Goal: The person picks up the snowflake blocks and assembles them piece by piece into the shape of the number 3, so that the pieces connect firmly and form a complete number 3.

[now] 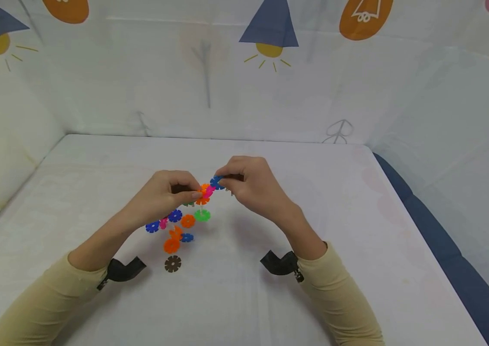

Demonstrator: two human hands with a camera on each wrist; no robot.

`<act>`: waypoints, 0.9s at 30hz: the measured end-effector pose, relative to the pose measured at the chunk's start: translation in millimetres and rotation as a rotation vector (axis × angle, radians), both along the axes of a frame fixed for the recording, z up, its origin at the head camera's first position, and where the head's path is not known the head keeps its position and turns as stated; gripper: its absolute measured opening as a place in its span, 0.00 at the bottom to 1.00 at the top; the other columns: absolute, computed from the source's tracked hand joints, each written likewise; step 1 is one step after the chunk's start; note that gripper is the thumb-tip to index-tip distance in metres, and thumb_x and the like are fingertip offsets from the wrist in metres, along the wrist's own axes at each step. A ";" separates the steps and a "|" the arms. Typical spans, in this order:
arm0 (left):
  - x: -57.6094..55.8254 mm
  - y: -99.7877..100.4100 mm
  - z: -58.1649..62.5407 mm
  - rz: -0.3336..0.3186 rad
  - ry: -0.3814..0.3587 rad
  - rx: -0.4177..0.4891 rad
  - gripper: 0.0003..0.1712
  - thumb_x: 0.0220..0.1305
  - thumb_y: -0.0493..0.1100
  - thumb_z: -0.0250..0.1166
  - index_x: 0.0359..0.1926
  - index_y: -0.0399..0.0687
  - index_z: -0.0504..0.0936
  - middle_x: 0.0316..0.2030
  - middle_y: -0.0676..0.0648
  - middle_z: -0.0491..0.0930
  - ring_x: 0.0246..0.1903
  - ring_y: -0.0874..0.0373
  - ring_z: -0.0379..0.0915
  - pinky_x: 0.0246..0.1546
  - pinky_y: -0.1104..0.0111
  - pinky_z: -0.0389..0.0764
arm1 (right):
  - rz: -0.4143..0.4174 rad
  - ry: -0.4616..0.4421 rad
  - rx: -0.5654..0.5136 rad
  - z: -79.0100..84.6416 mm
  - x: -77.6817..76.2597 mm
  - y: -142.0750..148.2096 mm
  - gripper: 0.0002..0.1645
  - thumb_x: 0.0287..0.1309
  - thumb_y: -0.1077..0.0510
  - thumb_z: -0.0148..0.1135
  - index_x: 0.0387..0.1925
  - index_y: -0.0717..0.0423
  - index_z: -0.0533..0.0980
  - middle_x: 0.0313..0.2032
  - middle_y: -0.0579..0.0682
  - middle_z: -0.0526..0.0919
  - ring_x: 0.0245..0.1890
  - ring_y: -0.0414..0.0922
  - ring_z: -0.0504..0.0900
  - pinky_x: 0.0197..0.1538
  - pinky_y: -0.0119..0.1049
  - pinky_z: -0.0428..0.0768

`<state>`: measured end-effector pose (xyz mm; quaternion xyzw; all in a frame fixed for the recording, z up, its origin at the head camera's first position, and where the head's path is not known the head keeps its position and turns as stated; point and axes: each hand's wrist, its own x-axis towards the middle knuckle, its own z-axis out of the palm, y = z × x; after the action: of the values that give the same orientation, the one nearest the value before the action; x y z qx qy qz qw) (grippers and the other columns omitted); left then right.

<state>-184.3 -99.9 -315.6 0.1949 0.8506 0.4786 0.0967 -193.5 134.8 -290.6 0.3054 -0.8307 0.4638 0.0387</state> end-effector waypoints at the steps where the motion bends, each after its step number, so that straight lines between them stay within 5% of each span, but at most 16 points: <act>1: 0.6 1.0 -0.4 0.008 0.012 0.005 0.05 0.67 0.43 0.64 0.33 0.54 0.86 0.32 0.49 0.83 0.31 0.50 0.77 0.35 0.60 0.81 | -0.006 0.006 0.000 -0.3 0.3 -0.6 0.08 0.58 0.69 0.66 0.36 0.58 0.87 0.30 0.48 0.84 0.24 0.44 0.81 0.31 0.34 0.83; 10: 5.1 5.0 0.9 0.068 0.084 0.002 0.08 0.66 0.38 0.64 0.31 0.53 0.86 0.31 0.52 0.83 0.27 0.52 0.75 0.28 0.62 0.79 | -0.042 0.016 -0.042 -3.7 2.6 -6.3 0.08 0.57 0.72 0.65 0.34 0.60 0.86 0.25 0.50 0.82 0.22 0.41 0.81 0.31 0.35 0.84; 27: 6.4 8.0 -2.7 0.086 0.121 -0.013 0.09 0.66 0.37 0.64 0.28 0.51 0.85 0.29 0.52 0.81 0.25 0.53 0.73 0.27 0.62 0.78 | -0.081 -0.001 -0.102 -16.9 3.9 -11.3 0.09 0.56 0.74 0.63 0.30 0.61 0.84 0.26 0.50 0.82 0.21 0.42 0.81 0.29 0.37 0.85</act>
<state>-177.9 -91.9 -318.3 0.1859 0.8657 0.4640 0.0257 -189.6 123.5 -307.5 0.2692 -0.8177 0.5036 0.0726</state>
